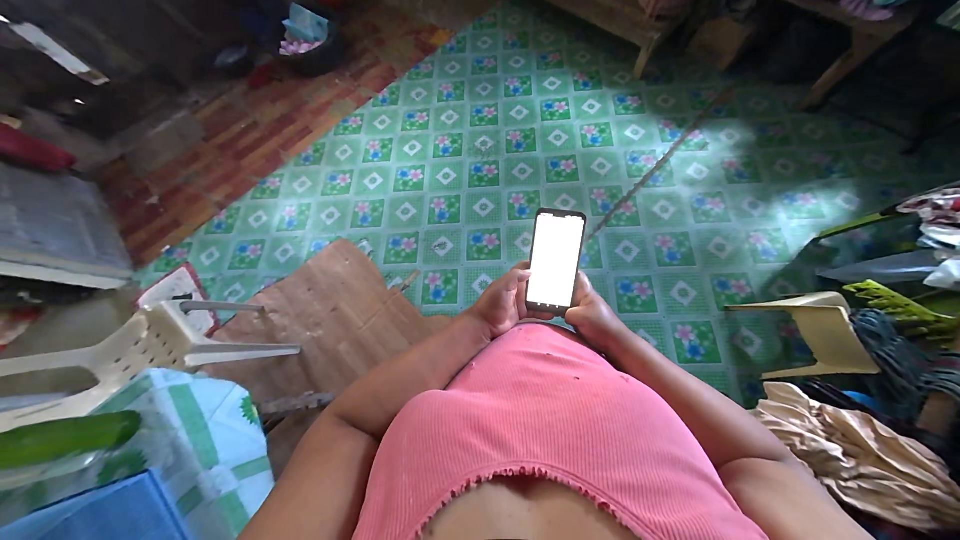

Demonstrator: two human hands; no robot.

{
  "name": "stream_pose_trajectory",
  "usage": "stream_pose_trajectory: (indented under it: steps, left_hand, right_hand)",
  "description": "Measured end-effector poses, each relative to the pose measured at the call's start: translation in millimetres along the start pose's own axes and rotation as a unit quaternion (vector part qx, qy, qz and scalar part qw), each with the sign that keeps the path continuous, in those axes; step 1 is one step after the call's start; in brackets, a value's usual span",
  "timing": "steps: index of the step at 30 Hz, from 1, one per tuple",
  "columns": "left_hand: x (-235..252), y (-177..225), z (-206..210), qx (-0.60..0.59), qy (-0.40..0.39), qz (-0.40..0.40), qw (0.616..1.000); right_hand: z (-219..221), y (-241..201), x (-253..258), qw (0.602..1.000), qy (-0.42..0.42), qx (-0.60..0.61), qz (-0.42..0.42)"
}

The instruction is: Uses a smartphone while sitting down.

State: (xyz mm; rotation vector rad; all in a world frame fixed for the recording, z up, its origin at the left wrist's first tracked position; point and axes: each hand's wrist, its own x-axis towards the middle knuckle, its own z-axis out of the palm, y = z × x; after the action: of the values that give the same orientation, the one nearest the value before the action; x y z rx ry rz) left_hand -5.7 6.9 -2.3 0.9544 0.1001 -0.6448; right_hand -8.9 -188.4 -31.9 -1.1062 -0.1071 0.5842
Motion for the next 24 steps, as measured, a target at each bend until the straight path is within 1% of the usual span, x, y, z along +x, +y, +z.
stream_pose_trajectory:
  steps: [5,8,10,19,24]
  left_hand:
    - [0.8,0.7,0.4,0.014,0.010,-0.003,1.000]
    - [2.4,2.4,4.5,0.025,0.051,-0.016,0.998]
    - [3.1,2.8,5.6,0.025,0.061,-0.020,0.998]
    - [5.6,1.7,3.5,0.023,0.058,-0.021,0.998]
    - [5.5,1.3,-0.9,0.022,0.028,-0.013,0.999]
  right_hand:
    - [-0.1,0.5,1.1,1.000,0.013,-0.001,0.006]
    - [0.4,-0.5,1.6,1.000,0.011,0.001,0.005]
    - [0.7,-0.5,1.7,1.000,0.008,0.006,0.000]
    - [-1.4,0.7,3.7,1.000,-0.005,0.014,-0.011]
    - [-4.0,3.8,5.5,1.000,-0.003,0.011,-0.009]
